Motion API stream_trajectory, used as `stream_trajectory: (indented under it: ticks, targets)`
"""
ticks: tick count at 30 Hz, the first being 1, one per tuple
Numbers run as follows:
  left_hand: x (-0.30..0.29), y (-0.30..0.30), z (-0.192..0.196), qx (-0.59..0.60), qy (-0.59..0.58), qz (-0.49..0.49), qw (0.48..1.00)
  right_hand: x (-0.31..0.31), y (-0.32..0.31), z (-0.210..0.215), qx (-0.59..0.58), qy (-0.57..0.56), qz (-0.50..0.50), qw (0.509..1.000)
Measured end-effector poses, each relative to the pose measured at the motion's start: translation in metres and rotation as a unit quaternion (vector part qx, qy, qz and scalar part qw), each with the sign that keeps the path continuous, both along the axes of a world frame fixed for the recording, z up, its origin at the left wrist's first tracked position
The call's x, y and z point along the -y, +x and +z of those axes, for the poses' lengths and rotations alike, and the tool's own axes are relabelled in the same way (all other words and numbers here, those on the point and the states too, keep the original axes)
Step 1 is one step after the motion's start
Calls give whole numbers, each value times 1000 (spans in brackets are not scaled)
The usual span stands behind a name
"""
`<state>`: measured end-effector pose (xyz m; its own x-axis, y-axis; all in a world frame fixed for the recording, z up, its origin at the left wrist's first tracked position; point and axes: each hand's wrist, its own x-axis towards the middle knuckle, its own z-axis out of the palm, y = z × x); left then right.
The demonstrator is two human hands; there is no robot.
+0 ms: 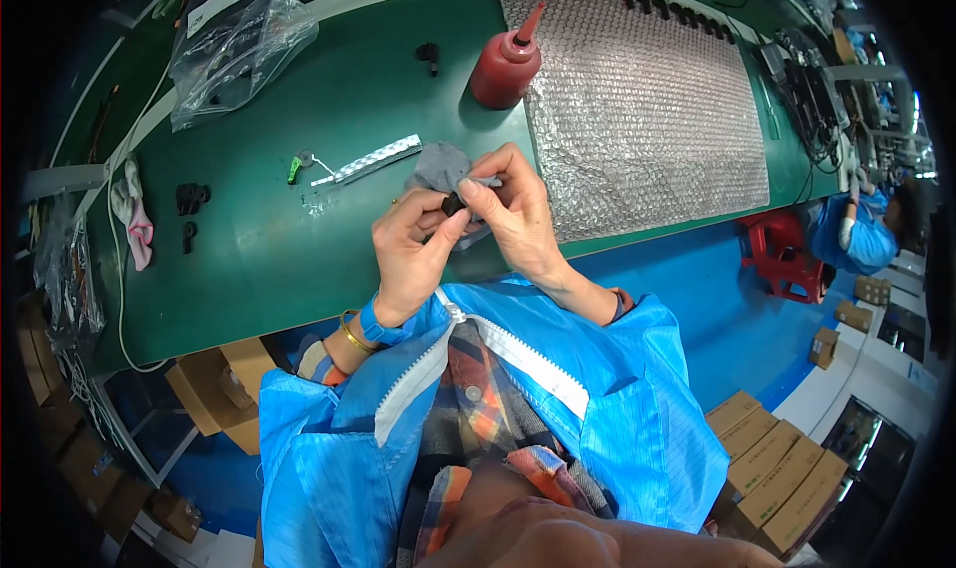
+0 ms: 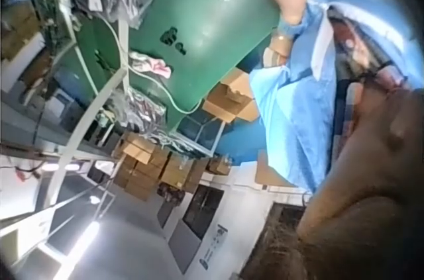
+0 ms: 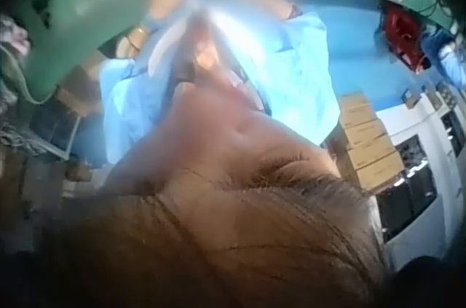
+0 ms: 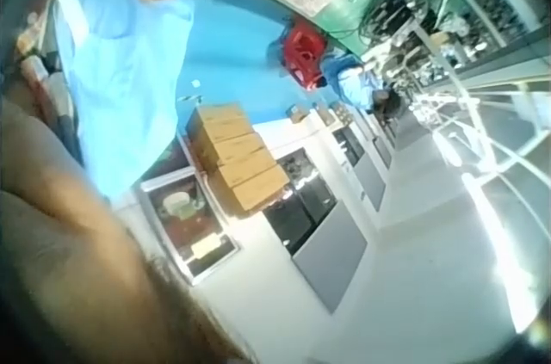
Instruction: The person assembles small electronic parts and wires into a plastic housing by hand, then applies labels to the assembled components.
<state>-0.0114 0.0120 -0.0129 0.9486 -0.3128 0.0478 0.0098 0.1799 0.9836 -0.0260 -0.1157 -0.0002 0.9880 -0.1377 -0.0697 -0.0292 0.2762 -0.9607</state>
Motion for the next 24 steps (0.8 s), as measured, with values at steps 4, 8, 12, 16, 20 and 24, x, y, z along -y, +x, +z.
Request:
stream_trajectory:
  ticks: [4, 8, 12, 16, 20, 24]
  targets:
    - [1, -2, 4, 8, -25, 12, 1000, -1, 0, -6, 13, -20, -48, 999]
    - [-4, 2, 10, -132, -70, -33, 988, 8, 1, -1, -26, 6, -14, 1000]
    - [-7, 5, 12, -162, -79, -42, 983, 10, 2, 2, -50, 93, -1, 994]
    - [-6, 4, 10, -156, -80, -42, 984, 6, 1, 6, -35, 58, 12, 998]
    - [-5, 3, 10, -142, -79, -42, 986, 5, 0, 6, -8, 1, 20, 1000]
    - [-5, 2, 13, -147, -82, -51, 984, 8, -1, 1, 2, 20, 19, 1000]
